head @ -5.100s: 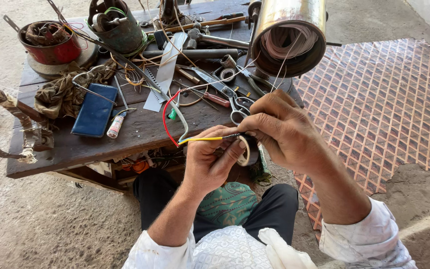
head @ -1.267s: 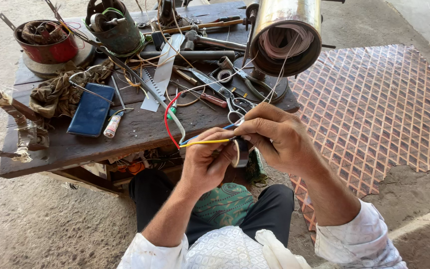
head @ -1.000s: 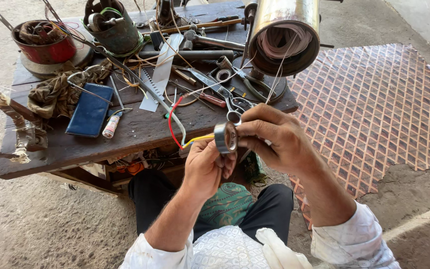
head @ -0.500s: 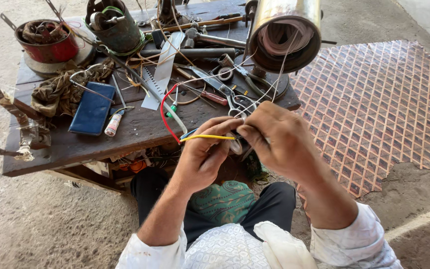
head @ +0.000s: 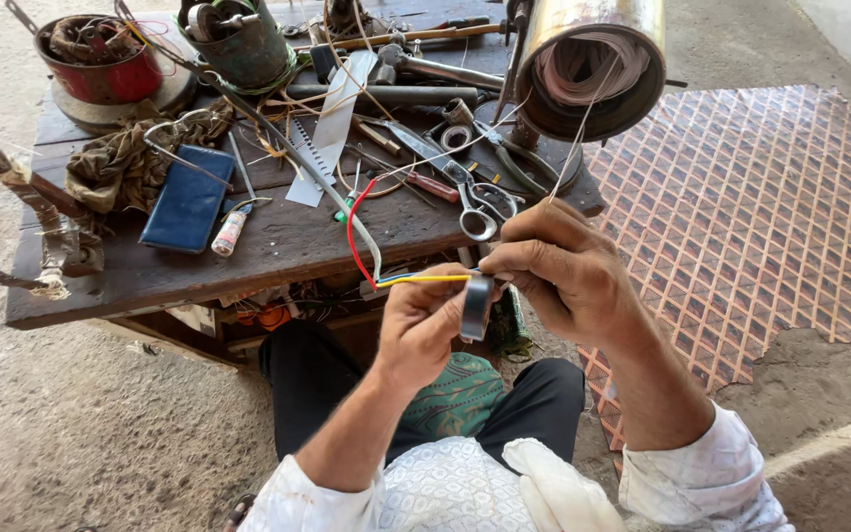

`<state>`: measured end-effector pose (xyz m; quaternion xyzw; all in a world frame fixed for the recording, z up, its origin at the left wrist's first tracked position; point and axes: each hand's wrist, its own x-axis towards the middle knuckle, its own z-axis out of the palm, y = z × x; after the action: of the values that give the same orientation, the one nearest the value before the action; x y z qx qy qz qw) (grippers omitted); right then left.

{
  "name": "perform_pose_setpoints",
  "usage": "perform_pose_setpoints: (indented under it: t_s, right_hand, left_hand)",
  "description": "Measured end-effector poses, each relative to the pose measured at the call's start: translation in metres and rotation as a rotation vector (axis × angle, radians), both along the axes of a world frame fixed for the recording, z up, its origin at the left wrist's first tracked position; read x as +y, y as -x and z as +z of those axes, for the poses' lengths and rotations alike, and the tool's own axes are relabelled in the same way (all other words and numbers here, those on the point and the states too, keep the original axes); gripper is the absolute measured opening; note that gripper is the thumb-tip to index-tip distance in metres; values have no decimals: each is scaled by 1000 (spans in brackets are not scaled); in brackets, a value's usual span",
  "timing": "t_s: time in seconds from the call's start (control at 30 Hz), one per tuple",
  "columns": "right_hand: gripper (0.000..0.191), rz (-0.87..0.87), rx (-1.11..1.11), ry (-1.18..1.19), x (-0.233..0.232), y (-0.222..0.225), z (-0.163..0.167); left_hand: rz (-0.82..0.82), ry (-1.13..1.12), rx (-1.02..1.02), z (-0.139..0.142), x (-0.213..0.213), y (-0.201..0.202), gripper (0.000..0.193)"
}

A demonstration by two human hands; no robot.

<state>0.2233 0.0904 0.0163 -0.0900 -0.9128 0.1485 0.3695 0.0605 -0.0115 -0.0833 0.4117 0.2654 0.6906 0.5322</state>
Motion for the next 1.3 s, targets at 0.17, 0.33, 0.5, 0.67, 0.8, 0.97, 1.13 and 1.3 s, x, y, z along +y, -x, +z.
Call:
perform_pose_setpoints:
  t_s: [0.17,0.33,0.5,0.67,0.8,0.97,1.13,1.3]
  right_hand:
    - [29,9,14,4,1,1,3]
    - [19,-188,29,-102,-14,9,5]
    - [26,-337,-169,-124,-19,13,14]
    - [17,-59,-100,208,-12,-1,26]
    - [23,28,-76,168,-6,-4,22]
    - [22,-47,-49,57,-8,-2,9]
    - [24,-18,10,7,-8,2,5]
    - [28,-27,10,72,-12,2,12]
  left_hand:
    - [43,4,-148,-9,11,-11,41]
    - [274,-163,77,20,5,-15,64]
    - [200,-349,285,43,0,1,67]
    - [290,-200,569,44,-1,18,36]
    - [351,-280,649,39,2,17,31]
    - [315,-211,555,20,0,10,16]
    - [-31,21,-233,-5,0,-16,23]
    - [102,16,-70,1,6,-17,46]
